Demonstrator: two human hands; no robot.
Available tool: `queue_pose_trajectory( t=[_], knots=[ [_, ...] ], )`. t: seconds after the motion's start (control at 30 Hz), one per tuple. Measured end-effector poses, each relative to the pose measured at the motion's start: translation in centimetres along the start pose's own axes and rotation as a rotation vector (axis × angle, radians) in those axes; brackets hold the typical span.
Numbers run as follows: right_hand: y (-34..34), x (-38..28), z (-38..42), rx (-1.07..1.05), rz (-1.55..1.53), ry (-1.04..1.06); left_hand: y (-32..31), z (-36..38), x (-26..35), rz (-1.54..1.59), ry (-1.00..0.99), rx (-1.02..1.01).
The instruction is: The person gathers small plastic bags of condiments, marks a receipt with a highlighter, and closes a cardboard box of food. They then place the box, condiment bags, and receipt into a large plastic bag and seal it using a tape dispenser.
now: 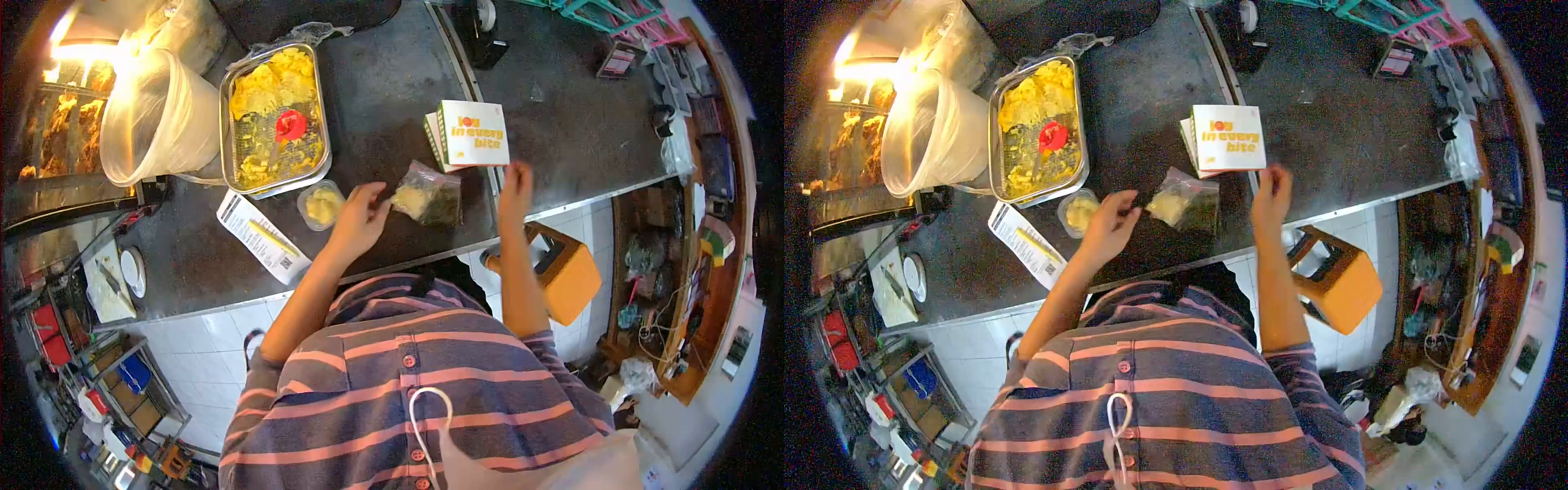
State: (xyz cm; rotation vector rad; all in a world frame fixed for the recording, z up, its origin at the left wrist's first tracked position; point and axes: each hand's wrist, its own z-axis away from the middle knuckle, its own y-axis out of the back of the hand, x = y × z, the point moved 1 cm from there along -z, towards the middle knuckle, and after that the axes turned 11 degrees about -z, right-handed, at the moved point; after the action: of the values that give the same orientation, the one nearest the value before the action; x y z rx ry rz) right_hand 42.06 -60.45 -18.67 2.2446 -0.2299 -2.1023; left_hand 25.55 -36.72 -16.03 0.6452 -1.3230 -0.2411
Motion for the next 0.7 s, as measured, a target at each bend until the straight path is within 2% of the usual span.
queue_pose_trajectory(
  t=[0.03, 0.07, 0.1, 0.13, 0.17, 0.2, 0.23, 0.3, 0.33, 0.43, 0.47, 0.53, 0.6, 0.63, 0.7],
  knots=[
    [0.0, 2.5, 0.9, -0.051, 0.095, -0.065, -2.0, -1.7, -0.2, -0.017, 0.008, 0.035],
    [-0.3, 2.5, 2.0, -0.315, 0.283, -0.090, -3.5, -3.2, 0.0, -0.035, 0.016, 0.067],
    [-1.0, 1.9, 2.9, -0.407, 0.524, 0.231, -4.2, -4.2, 0.6, -0.134, 0.027, 0.066],
    [-1.7, 1.0, 3.4, -0.372, 0.628, 0.363, -4.9, -5.1, 1.2, -0.232, 0.040, 0.065],
    [-2.4, 0.6, 3.4, -0.407, 0.657, 0.372, -5.5, -6.0, 1.7, -0.330, 0.053, 0.066],
    [-2.9, 0.4, 3.3, -0.445, 0.686, 0.381, -6.4, -6.5, 1.3, -0.473, 0.153, 0.035],
    [-2.7, 0.4, 3.2, -0.485, 0.715, 0.387, -6.5, -6.5, 1.7, -0.461, 0.136, -0.039],
    [-1.6, 1.0, 2.8, -0.602, 0.562, 0.352, -5.6, -6.0, 2.6, -0.434, 0.104, -0.181],
    [-1.4, 1.1, 2.4, -0.660, 0.483, 0.339, -6.2, -5.3, 1.5, -0.333, -0.014, -0.019],
    [1.7, -1.2, 1.7, -0.871, 0.087, -0.111, -5.5, -1.9, 3.1, -0.103, 0.120, 0.209],
    [2.8, -3.2, 1.2, -0.924, -0.015, -0.060, -5.2, -1.2, 4.0, -0.121, 0.077, 0.288],
    [4.3, -6.4, 0.6, -1.032, -0.068, -0.126, -4.3, -0.1, 6.3, -0.155, -0.007, 0.438],
    [5.4, -8.5, 0.2, -1.117, -0.158, -0.265, -3.8, 0.1, 9.2, -0.245, -0.096, 0.436],
    [5.2, -9.5, -0.2, -1.093, -0.169, -0.056, -3.6, 0.0, 10.7, -0.289, -0.141, 0.436],
    [4.5, -11.6, -0.8, -1.023, -0.193, 0.362, -3.7, -0.3, 12.7, -0.138, -0.182, 0.262]
  ],
)
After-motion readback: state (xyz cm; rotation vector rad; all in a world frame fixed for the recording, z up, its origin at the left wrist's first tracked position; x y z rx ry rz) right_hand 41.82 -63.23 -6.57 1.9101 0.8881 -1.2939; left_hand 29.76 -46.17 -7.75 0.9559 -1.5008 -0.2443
